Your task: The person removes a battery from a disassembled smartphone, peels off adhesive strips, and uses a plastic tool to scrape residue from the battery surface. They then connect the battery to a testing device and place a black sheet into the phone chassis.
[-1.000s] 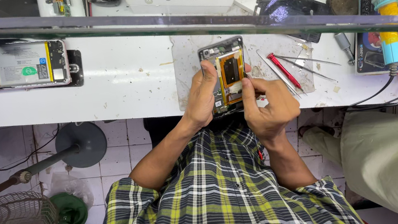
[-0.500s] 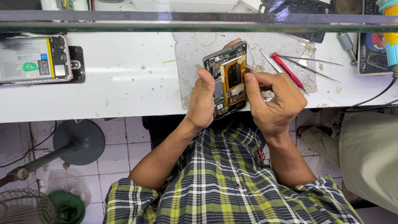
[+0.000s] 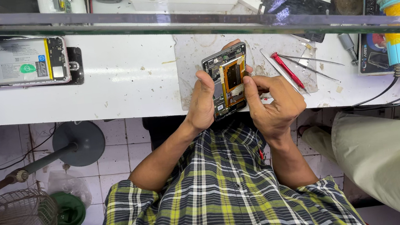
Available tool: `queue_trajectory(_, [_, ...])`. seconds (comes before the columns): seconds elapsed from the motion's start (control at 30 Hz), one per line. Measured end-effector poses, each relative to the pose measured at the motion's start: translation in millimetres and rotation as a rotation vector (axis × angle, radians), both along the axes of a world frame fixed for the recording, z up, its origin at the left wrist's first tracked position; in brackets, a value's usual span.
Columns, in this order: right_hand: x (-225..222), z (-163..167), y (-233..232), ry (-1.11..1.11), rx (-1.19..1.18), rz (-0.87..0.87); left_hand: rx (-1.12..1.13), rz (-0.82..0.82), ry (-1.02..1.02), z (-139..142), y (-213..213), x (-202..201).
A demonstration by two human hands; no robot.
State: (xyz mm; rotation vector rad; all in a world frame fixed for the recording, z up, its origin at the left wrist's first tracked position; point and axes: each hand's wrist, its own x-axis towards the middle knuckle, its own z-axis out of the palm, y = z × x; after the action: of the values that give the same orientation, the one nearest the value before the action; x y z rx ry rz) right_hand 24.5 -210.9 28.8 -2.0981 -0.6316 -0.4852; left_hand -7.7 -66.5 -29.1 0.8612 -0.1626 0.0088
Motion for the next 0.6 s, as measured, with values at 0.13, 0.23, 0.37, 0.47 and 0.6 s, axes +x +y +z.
queue_trajectory(0.13, [-1, -8, 2, -0.018, -0.004, -0.023, 0.129, 0.065, 0.009, -3, 1, -1])
queue_trajectory(0.23, [3, -16, -5, 0.402, 0.350, 0.106, 0.100, 0.080, 0.059, -8, 4, -4])
queue_trajectory(0.37, [18, -28, -16, 0.733, 0.577, 0.233, 0.221, 0.190, 0.069, -15, 3, -5])
queue_trajectory(0.47, [22, -35, -19, 0.699, 0.633, 0.270, 0.130, 0.173, 0.114, -18, 1, -7])
queue_trajectory(0.6, [33, -37, -24, 0.904, 0.667, 0.380, 0.090, 0.137, 0.141, -22, 1, -9])
